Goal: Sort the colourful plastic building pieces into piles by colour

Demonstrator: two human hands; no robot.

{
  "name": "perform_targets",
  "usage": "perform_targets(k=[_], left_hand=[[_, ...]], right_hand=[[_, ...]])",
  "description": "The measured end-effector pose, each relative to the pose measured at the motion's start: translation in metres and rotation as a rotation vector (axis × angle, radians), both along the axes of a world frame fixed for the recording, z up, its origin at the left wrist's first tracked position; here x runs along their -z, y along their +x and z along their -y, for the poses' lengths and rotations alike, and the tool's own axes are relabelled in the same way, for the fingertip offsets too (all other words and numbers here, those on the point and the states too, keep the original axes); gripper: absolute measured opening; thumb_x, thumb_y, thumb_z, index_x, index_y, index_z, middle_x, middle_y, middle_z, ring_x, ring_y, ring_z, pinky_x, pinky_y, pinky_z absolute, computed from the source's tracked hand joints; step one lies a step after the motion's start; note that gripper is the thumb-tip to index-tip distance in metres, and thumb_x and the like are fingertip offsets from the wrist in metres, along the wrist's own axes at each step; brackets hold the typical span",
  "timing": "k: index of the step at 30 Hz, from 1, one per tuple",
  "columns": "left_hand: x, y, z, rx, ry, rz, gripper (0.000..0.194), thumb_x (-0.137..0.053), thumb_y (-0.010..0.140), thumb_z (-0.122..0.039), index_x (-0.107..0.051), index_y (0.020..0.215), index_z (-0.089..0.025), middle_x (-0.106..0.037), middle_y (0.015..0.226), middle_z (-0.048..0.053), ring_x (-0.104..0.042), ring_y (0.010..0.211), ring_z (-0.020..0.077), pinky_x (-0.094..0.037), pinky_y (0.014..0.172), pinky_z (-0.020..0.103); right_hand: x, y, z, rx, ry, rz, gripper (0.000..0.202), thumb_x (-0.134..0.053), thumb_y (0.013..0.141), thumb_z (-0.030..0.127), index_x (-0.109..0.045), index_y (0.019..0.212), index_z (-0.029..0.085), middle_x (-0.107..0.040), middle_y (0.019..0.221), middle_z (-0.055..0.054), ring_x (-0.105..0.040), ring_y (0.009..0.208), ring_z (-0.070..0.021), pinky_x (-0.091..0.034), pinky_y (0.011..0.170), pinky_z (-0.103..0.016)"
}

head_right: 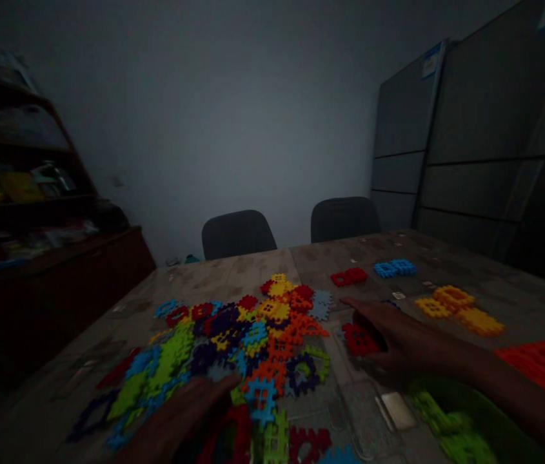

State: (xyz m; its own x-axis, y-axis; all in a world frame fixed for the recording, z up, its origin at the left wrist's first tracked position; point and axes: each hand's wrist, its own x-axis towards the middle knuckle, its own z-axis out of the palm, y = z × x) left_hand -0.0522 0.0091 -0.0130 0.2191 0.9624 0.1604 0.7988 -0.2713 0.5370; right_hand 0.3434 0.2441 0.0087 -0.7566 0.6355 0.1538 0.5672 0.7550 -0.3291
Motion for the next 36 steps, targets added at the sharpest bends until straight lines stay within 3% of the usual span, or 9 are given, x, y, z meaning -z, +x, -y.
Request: perform_targets(k=[2,5,10,14,17,20,26,31,36], left_hand=[[-0.002,0.001,-0.016,-0.024,0.009,-0.031,0.094,-0.093,0.078,-0.043,-0.047,0.16,-0.041,-0.07,0.143,0.01,-0.064,0.131,0.0392,-0.051,0.113,0.057],[-0.019,0.01,-0.044,-0.069,0.004,-0.035,0.089,-0.089,0.079,-0.033,-0.05,0.159,-0.035,-0.059,0.157,0.013,-0.055,0.143,0.0421,-0.046,0.118,0.062],[-0.055,0.037,-0.113,-0.015,0.038,-0.085,0.084,-0.086,0.078,-0.023,-0.053,0.156,-0.019,-0.066,0.147,0.018,-0.064,0.134,0.0375,-0.052,0.114,0.052],[-0.064,0.059,-0.18,0.03,0.088,-0.121,0.083,-0.09,0.078,-0.023,-0.055,0.153,-0.015,-0.069,0.143,0.017,-0.065,0.131,0.036,-0.051,0.114,0.048],[-0.064,0.078,-0.228,0.039,0.077,-0.15,0.074,-0.089,0.086,-0.031,-0.056,0.15,-0.014,-0.074,0.13,0.014,-0.07,0.12,0.0331,-0.054,0.108,0.051],[-0.058,0.1,-0.269,0.044,0.052,-0.178,0.044,-0.075,0.102,-0.038,-0.063,0.139,-0.019,-0.07,0.131,0.01,-0.071,0.114,0.029,-0.059,0.1,0.053],[-0.04,0.14,-0.332,0.057,0.02,-0.215,0.038,-0.072,0.104,-0.037,-0.064,0.137,-0.019,-0.067,0.137,0.011,-0.07,0.117,0.0293,-0.06,0.099,0.052],[-0.027,0.16,-0.362,0.027,-0.01,-0.237,0.039,-0.072,0.104,-0.037,-0.063,0.138,-0.02,-0.066,0.139,0.011,-0.069,0.117,0.0292,-0.06,0.098,0.052],[-0.016,0.166,-0.366,-0.006,-0.021,-0.265,0.04,-0.072,0.104,-0.037,-0.063,0.139,-0.02,-0.065,0.14,0.011,-0.068,0.12,0.0301,-0.059,0.1,0.053]], right_hand=[[0.002,0.004,-0.019,-0.017,0.036,-0.016,0.097,-0.076,0.084,0.05,-0.038,0.168,0.022,-0.061,0.152,-0.021,-0.063,0.131,-0.0436,-0.054,0.107,-0.057],[0.003,0.009,-0.047,-0.026,0.058,-0.029,0.095,-0.071,0.085,0.048,-0.035,0.169,0.022,-0.067,0.142,-0.02,-0.068,0.121,-0.0409,-0.057,0.101,-0.055],[-0.002,0.015,-0.099,-0.013,0.084,-0.035,0.097,-0.069,0.083,0.05,-0.036,0.168,0.018,-0.074,0.118,-0.017,-0.072,0.102,-0.0363,-0.059,0.091,-0.05],[-0.005,0.016,-0.147,0.002,0.083,-0.023,0.101,-0.067,0.083,0.055,-0.034,0.167,0.01,-0.073,0.106,-0.015,-0.071,0.096,-0.0346,-0.058,0.09,-0.05],[-0.006,0.013,-0.178,0.017,0.072,0.006,0.094,-0.069,0.087,0.057,-0.038,0.164,0.013,-0.072,0.106,-0.012,-0.07,0.095,-0.0309,-0.057,0.09,-0.049],[-0.004,0.008,-0.201,0.033,0.043,0.058,0.068,-0.068,0.098,0.056,-0.051,0.153,0.02,-0.072,0.112,-0.008,-0.07,0.094,-0.0249,-0.058,0.088,-0.047],[0.002,0.001,-0.229,0.023,-0.015,0.145,0.05,-0.067,0.103,0.051,-0.06,0.142,0.021,-0.072,0.119,-0.008,-0.072,0.096,-0.023,-0.06,0.088,-0.045],[0.01,-0.004,-0.241,-0.007,-0.039,0.169,0.048,-0.069,0.103,0.049,-0.062,0.141,0.02,-0.072,0.121,-0.008,-0.072,0.099,-0.0237,-0.061,0.089,-0.046],[0.02,-0.006,-0.242,-0.013,-0.075,0.207,0.039,-0.07,0.103,0.044,-0.066,0.134,0.02,-0.071,0.123,-0.007,-0.072,0.102,-0.0244,-0.061,0.09,-0.046]])
